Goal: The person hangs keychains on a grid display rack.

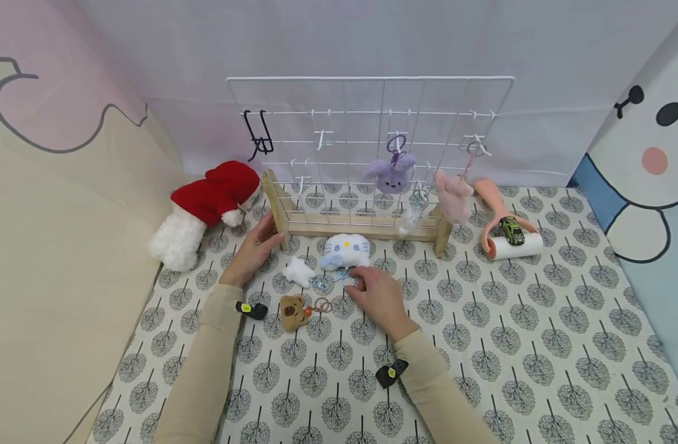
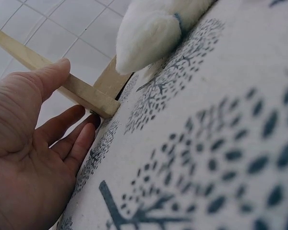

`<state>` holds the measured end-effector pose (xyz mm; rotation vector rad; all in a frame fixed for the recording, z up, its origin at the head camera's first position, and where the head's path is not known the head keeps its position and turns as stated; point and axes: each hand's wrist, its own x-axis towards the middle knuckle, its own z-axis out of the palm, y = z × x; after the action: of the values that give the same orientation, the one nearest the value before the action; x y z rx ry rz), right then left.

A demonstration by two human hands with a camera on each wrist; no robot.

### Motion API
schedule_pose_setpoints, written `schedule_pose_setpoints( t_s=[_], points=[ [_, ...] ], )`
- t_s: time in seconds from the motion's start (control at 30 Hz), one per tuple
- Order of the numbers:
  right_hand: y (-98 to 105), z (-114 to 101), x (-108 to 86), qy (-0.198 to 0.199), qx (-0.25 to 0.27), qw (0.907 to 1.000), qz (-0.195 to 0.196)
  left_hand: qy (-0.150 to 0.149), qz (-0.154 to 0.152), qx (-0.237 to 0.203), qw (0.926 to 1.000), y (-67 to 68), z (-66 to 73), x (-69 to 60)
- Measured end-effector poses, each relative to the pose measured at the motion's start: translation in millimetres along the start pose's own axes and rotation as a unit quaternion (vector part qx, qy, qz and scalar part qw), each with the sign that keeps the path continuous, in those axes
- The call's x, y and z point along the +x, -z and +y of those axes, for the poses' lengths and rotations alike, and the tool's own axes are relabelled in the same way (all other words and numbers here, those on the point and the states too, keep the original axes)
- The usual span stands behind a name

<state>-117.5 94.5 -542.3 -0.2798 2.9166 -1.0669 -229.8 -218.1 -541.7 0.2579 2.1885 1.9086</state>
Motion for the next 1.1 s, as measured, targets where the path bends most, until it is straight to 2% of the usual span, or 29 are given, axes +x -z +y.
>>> schedule_pose_setpoints(
  t_s=[0.23,0.33,0.53,0.7,0.8,0.93,1.03,1.1],
  points=[
    [-2,-6,0.0,-0.024,0.017,0.9996,0.001,0.001,-0.003,0.004,1.0,-3.2,21.2,-10.4],
    [-3,-7,-1.5,-0.023,0.024,0.9994,0.007,0.002,-0.003,0.006,1.0,-2.9,22.1,-11.4],
    [-3,-3,-8.7,0.014,0.054,0.998,0.028,0.005,-0.004,0.009,0.9999,-2.8,22.8,-10.4],
    [9,-7,-16.4,0.024,0.101,0.9945,0.01,0.006,-0.006,0.014,0.9999,-2.3,23.0,-10.6],
    [21,-12,-18.2,0.053,0.096,0.9939,0.013,-0.006,-0.001,0.025,0.9997,0.5,9.0,-5.4],
    [38,-18,-14.9,0.128,0.064,0.9883,0.054,-0.021,0.008,0.038,0.999,2.6,-8.6,0.9],
    [50,-24,-11.3,0.169,0.058,0.9809,0.076,-0.024,0.008,0.039,0.9989,1.8,-8.1,0.5],
    [59,-29,-9.2,0.183,0.056,0.9786,0.076,-0.026,0.008,0.039,0.9989,1.6,-8.1,1.0]
  ],
)
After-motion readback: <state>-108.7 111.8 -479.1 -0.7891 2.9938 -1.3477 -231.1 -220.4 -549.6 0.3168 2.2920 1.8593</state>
